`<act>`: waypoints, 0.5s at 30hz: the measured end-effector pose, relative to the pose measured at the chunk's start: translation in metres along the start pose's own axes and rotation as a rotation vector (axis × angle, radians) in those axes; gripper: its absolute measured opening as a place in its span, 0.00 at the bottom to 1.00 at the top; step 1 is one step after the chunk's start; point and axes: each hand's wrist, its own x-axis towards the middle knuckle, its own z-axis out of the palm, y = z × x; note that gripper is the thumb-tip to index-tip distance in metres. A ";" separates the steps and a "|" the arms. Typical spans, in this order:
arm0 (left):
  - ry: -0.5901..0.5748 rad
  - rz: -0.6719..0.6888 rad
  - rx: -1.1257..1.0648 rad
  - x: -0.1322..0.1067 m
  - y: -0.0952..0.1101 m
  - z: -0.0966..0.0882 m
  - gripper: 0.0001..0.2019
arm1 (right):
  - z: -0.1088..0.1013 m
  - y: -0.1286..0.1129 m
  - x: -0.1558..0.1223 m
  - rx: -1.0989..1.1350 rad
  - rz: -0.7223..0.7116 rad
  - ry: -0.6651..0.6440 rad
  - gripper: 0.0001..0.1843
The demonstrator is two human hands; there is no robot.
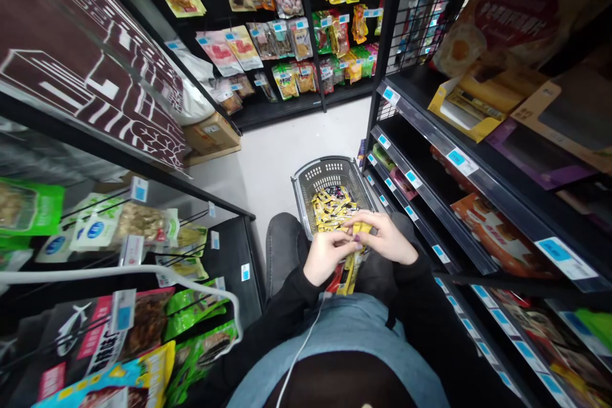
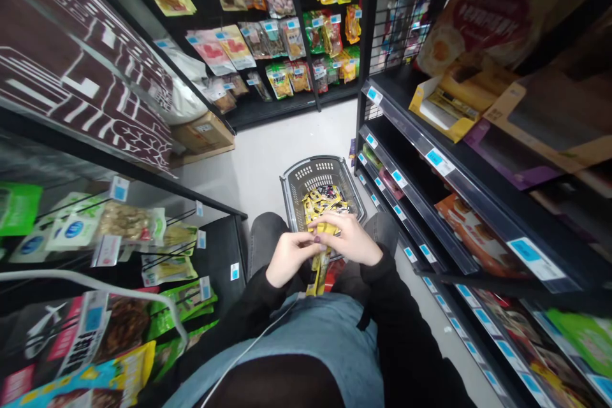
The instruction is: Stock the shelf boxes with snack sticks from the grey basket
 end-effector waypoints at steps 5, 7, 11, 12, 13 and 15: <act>0.000 0.040 0.088 0.001 -0.006 0.000 0.12 | 0.002 -0.001 0.001 0.050 0.054 0.123 0.06; -0.113 0.025 0.127 0.001 -0.009 -0.001 0.12 | 0.002 0.001 0.001 0.071 0.068 0.143 0.06; -0.379 -0.026 0.125 -0.001 -0.017 -0.003 0.11 | 0.002 0.008 0.001 0.105 0.102 0.162 0.07; -0.430 -0.050 0.093 -0.002 -0.020 -0.003 0.10 | 0.002 0.010 0.000 0.115 0.114 0.171 0.08; -0.473 -0.078 0.054 -0.004 -0.024 -0.004 0.09 | 0.001 0.012 0.000 0.127 0.126 0.183 0.08; -0.528 -0.130 -0.008 -0.006 -0.030 -0.005 0.09 | 0.000 0.017 0.000 0.152 0.151 0.222 0.09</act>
